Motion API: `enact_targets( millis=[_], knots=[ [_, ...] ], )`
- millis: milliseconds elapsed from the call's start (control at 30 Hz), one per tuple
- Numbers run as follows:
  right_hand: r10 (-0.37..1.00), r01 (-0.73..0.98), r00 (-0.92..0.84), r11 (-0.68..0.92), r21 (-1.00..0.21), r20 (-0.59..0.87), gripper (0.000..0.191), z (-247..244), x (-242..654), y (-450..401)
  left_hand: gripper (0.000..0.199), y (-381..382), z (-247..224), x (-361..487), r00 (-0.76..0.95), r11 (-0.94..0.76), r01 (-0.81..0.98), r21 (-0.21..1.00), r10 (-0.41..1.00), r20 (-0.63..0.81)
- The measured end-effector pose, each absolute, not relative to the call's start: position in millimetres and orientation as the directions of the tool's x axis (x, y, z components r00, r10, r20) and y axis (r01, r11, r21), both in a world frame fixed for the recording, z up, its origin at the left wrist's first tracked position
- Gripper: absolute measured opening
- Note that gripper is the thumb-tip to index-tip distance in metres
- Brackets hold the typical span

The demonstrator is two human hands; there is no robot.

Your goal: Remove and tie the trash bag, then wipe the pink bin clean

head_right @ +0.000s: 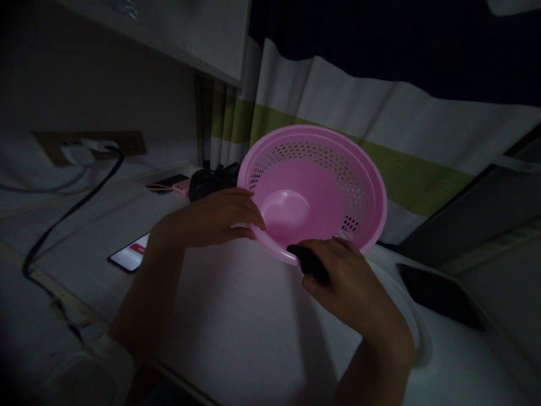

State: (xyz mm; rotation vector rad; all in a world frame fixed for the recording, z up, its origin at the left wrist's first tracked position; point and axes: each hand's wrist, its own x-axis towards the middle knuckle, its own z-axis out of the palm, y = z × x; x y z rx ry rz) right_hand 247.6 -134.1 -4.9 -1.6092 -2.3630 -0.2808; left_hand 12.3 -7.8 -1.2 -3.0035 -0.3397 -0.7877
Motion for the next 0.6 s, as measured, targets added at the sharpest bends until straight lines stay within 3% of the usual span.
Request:
enact_targets(
  millis=[200,333,433,600],
  knots=[
    [0.855,0.927,-0.342,0.374,-0.008,0.389,0.068,-9.6,250.3,-135.9,0.014,-9.0,-0.7,13.7,0.849,-0.975,0.223,0.012,0.2,0.488],
    [0.864,0.921,-0.284,0.366,-0.131,0.416,0.044,-5.3,250.9,-140.4,0.014,-9.2,-0.9,13.5,0.85,-0.972,0.235,0.013,0.212,0.482],
    [0.851,0.895,-0.226,0.374,-0.244,0.475,0.037,-0.9,253.2,-145.1,0.013,-8.7,-1.1,13.1,0.849,-0.973,0.23,0.013,0.207,0.487],
    [0.732,0.853,0.082,0.299,-0.428,0.676,0.031,-2.1,262.8,-146.7,0.014,-8.7,-0.7,13.3,0.848,-0.979,0.204,0.02,0.187,0.496]
  ],
)
